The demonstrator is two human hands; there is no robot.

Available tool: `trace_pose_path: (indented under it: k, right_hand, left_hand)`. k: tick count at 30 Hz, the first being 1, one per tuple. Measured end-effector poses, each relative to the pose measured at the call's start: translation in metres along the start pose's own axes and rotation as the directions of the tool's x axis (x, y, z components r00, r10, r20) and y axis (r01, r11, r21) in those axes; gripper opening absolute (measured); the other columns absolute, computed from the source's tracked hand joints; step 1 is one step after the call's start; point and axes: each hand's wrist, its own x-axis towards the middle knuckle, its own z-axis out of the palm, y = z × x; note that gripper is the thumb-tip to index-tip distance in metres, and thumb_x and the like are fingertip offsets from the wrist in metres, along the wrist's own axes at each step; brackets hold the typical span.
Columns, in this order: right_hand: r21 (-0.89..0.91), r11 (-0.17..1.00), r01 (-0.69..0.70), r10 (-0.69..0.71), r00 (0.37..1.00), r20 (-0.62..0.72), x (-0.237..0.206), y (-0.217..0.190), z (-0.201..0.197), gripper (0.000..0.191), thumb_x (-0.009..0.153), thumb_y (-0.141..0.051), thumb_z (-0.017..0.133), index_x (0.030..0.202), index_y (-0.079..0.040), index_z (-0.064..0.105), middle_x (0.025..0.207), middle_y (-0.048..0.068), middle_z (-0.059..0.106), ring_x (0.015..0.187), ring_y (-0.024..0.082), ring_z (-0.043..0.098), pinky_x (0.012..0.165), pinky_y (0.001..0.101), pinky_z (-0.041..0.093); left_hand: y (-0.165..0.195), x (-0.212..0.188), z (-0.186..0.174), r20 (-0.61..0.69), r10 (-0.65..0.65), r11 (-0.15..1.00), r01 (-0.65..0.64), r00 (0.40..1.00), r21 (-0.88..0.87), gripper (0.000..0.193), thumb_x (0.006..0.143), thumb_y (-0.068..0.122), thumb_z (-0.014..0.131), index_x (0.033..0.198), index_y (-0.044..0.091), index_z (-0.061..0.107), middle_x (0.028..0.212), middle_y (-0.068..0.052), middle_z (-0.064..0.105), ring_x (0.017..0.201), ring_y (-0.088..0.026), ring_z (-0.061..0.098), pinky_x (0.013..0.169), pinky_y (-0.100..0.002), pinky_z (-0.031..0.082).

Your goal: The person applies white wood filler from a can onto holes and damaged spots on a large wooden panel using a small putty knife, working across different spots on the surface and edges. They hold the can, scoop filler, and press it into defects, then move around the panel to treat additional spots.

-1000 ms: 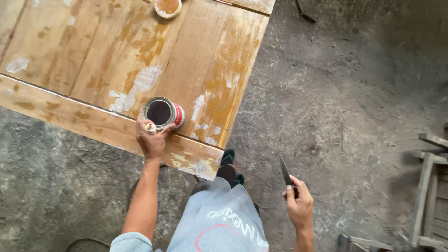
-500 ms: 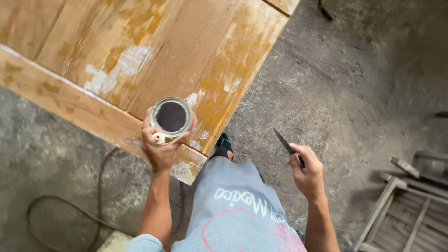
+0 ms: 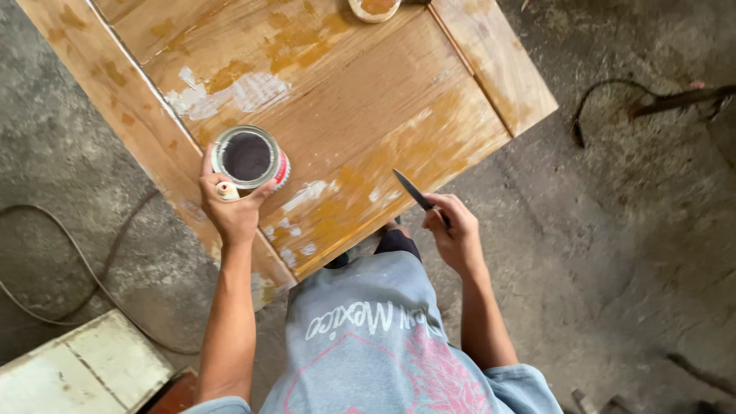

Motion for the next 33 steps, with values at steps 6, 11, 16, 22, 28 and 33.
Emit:
trace_pose_path:
  k: [6, 11, 16, 22, 28, 33]
  right_hand:
    - [-0.026, 0.999, 0.048, -0.041, 0.975, 0.218, 0.075, 0.013, -0.040, 0.027, 0.093, 0.007, 0.061, 0.119, -0.002, 0.064, 0.101, 0.011, 0.065, 0.077, 0.017, 0.068, 0.069, 0.0290, 0.057]
    - [-0.146, 0.976, 0.161, -0.102, 0.933, 0.344, 0.120, 0.025, -0.050, 0.029, 0.092, 0.003, 0.063, 0.120, -0.004, 0.066, 0.096, 0.013, 0.066, 0.080, 0.027, 0.066, 0.068, 0.0346, 0.054]
    - [-0.150, 0.963, 0.225, -0.161, 0.923, 0.350, 0.147, 0.049, -0.055, 0.024, 0.096, -0.005, 0.069, 0.119, -0.006, 0.066, 0.095, 0.012, 0.065, 0.085, 0.028, 0.067, 0.071, 0.0368, 0.054]
    - [-0.539, 0.833, 0.125, -0.067, 0.990, 0.125, 0.188, 0.091, -0.096, 0.038, 0.094, -0.014, 0.076, 0.130, -0.007, 0.065, 0.093, 0.014, 0.064, 0.081, 0.028, 0.064, 0.072, 0.0384, 0.052]
    - [-0.482, 0.842, -0.241, 0.363, 0.915, 0.175, 0.216, 0.089, -0.081, 0.069, 0.089, -0.028, 0.080, 0.146, -0.006, 0.047, 0.077, 0.013, 0.066, 0.069, 0.026, 0.067, 0.065, 0.0390, 0.052]
    - [-0.300, 0.954, -0.011, 0.207, 0.747, 0.632, 0.176, 0.055, -0.021, 0.067, 0.086, -0.022, 0.080, 0.147, -0.010, 0.054, 0.073, 0.014, 0.063, 0.065, 0.024, 0.060, 0.064, 0.0391, 0.051]
  left_hand:
    - [0.005, -0.009, 0.034, -0.163, 0.082, 0.993, -0.094, 0.983, -0.070, 0.068, 0.081, 0.023, 0.099, 0.112, 0.004, 0.040, 0.162, -0.023, 0.047, 0.144, -0.032, 0.055, 0.124, -0.041, 0.045]
    - [0.006, -0.020, 0.039, -0.225, -0.028, 0.997, 0.011, 0.974, -0.077, 0.069, 0.083, 0.025, 0.096, 0.115, 0.003, 0.040, 0.163, -0.022, 0.044, 0.146, -0.031, 0.051, 0.126, -0.041, 0.041]
    - [0.012, -0.035, 0.026, -0.251, -0.024, 0.994, 0.050, 0.968, 0.099, 0.072, 0.079, 0.022, 0.094, 0.123, 0.001, 0.041, 0.162, -0.019, 0.048, 0.139, -0.029, 0.054, 0.117, -0.038, 0.046]
    - [0.011, -0.090, 0.003, -0.380, -0.195, 0.973, 0.228, 0.904, 0.042, 0.063, 0.097, 0.004, 0.089, 0.137, -0.001, 0.041, 0.160, -0.017, 0.043, 0.148, -0.036, 0.055, 0.126, -0.043, 0.046]
    - [0.008, -0.135, -0.012, -0.410, -0.382, 0.921, 0.380, 0.828, -0.089, 0.044, 0.107, -0.004, 0.078, 0.128, -0.002, 0.040, 0.147, -0.020, 0.052, 0.134, -0.028, 0.062, 0.117, -0.037, 0.054]
    - [0.009, -0.112, -0.013, -0.378, -0.621, 0.776, 0.606, 0.686, -0.176, 0.037, 0.099, 0.008, 0.081, 0.112, 0.006, 0.047, 0.094, -0.003, 0.065, 0.074, -0.013, 0.065, 0.064, -0.029, 0.055]
